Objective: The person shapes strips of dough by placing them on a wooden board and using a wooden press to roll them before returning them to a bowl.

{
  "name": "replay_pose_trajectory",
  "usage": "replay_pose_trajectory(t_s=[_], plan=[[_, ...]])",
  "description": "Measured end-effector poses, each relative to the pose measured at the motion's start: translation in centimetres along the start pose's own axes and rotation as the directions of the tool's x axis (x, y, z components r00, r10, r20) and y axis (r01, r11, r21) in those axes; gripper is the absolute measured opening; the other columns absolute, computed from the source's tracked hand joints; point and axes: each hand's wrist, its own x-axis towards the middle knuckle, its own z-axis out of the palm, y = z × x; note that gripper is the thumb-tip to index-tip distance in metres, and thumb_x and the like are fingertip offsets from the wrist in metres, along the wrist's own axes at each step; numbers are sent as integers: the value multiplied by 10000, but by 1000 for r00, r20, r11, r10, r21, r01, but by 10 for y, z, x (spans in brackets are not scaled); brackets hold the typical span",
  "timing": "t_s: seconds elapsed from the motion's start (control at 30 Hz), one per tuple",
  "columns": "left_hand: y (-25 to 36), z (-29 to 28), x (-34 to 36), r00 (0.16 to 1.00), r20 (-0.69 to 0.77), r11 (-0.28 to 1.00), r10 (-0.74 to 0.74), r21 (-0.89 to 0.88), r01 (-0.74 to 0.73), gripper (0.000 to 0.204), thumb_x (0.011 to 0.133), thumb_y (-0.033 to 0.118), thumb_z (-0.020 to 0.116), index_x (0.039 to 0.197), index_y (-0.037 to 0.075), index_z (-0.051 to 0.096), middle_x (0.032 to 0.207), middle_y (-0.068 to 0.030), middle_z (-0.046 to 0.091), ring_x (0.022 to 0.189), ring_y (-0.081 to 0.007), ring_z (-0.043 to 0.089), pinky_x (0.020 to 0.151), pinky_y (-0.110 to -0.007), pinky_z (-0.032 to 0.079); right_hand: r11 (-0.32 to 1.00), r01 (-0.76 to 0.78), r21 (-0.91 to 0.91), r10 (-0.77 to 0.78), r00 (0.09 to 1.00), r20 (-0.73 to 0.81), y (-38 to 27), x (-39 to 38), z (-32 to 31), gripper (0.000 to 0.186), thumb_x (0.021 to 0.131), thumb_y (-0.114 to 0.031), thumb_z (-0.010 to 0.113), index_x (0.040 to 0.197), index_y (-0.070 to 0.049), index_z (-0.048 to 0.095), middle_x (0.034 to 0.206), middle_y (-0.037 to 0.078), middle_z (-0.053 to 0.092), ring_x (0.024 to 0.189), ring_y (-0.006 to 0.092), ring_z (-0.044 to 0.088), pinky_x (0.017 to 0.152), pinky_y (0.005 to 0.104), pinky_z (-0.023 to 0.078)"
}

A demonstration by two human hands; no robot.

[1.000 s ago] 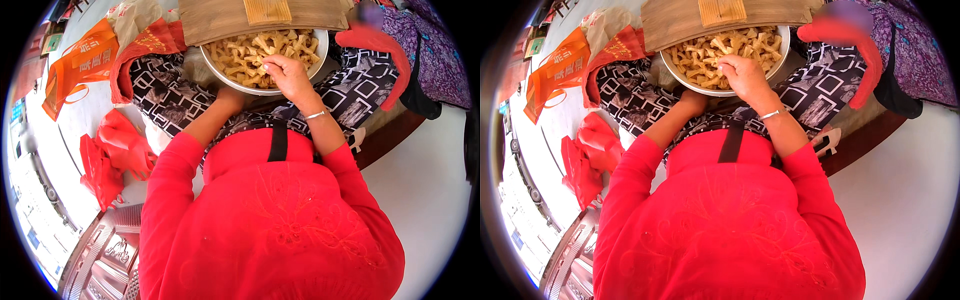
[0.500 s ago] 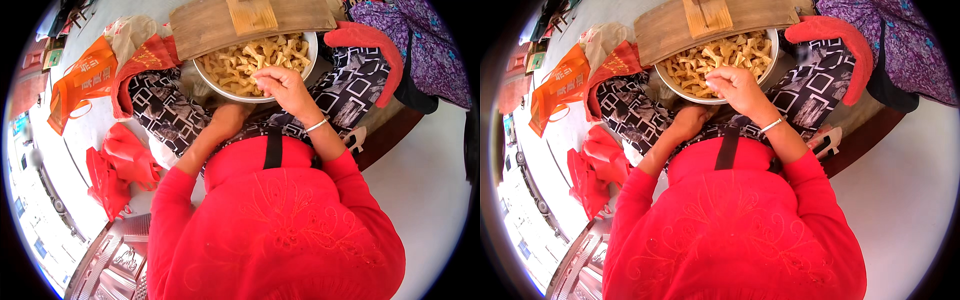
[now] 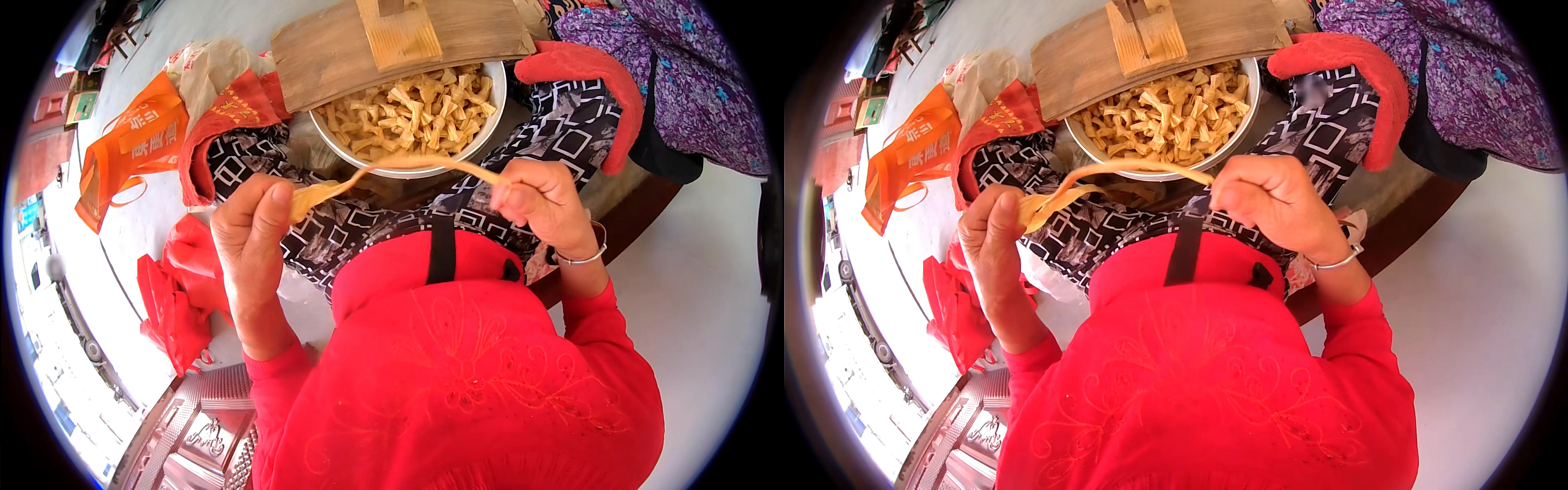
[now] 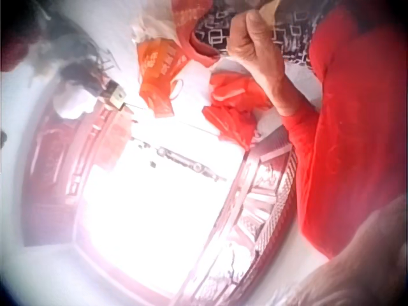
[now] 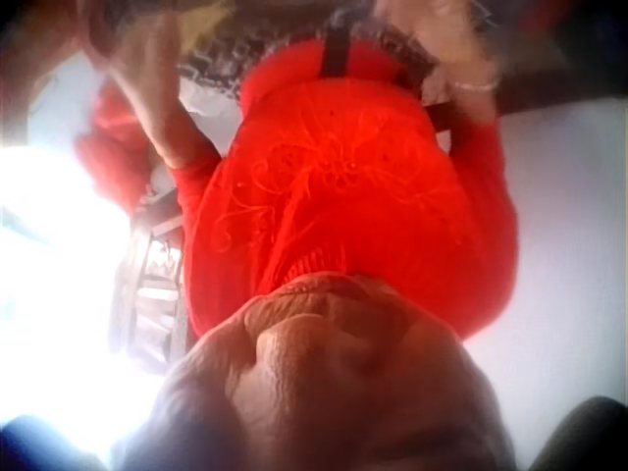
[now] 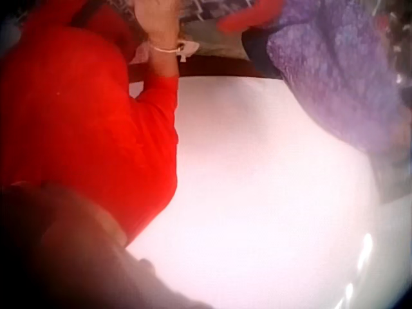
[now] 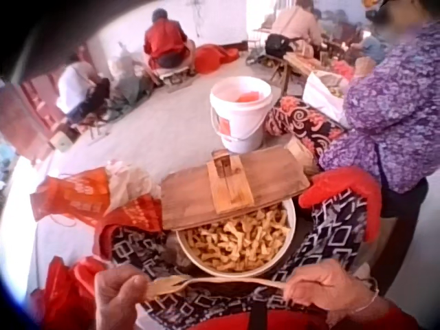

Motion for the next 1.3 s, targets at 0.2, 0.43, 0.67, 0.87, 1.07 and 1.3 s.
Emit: replay_pose_trajectory(t_s=[0.2,0.43,0.67,0.87,1.07,1.3], plan=[[-28,23,-10,966,208,985,-152,-54,167,210,946,178,584,907,-24,624,736,33,520,662,-36,431,574,-193,346,593,374,-713,-579,813,-55,0,13,16,359,813,-239,713,1085,-22,624,937,105,628,865,238,603,767,312,467],[-14,39,0,926,358,987,-117,-58,148,162,940,125,572,918,-28,620,793,16,569,736,-47,469,649,-197,402,864,25,-503,73,982,174,26,30,44,298,825,-216,710,1021,-9,623,829,90,619,791,166,590,718,293,463],[-41,34,3,928,372,803,-12,557,-213,165,869,127,618,891,-37,618,756,-114,593,701,-240,575,674,-304,444,706,227,-671,-212,972,106,25,17,23,284,832,-314,692,815,-45,604,624,115,552,546,258,565,501,336,425],[-18,91,17,849,525,983,67,113,-148,383,869,120,619,1205,-30,517,936,-161,629,809,-274,613,742,-329,485,574,413,-707,-531,845,63,20,35,34,311,864,-373,624,761,-83,576,587,98,512,543,307,547,505,377,416],[-28,115,33,798,553,911,-239,-157,381,186,948,115,522,1057,6,625,628,25,520,493,-48,434,452,-196,346,384,249,-889,-632,773,-57,12,43,7,257,849,-284,654,685,-100,581,578,60,537,520,268,548,511,351,410],[-13,110,42,859,504,993,-92,-11,113,246,924,136,578,1104,-23,632,703,28,559,565,-39,479,481,-197,379,768,68,-637,-386,843,-374,19,47,15,165,904,-146,582,851,5,624,706,150,606,604,237,601,629,282,472]])
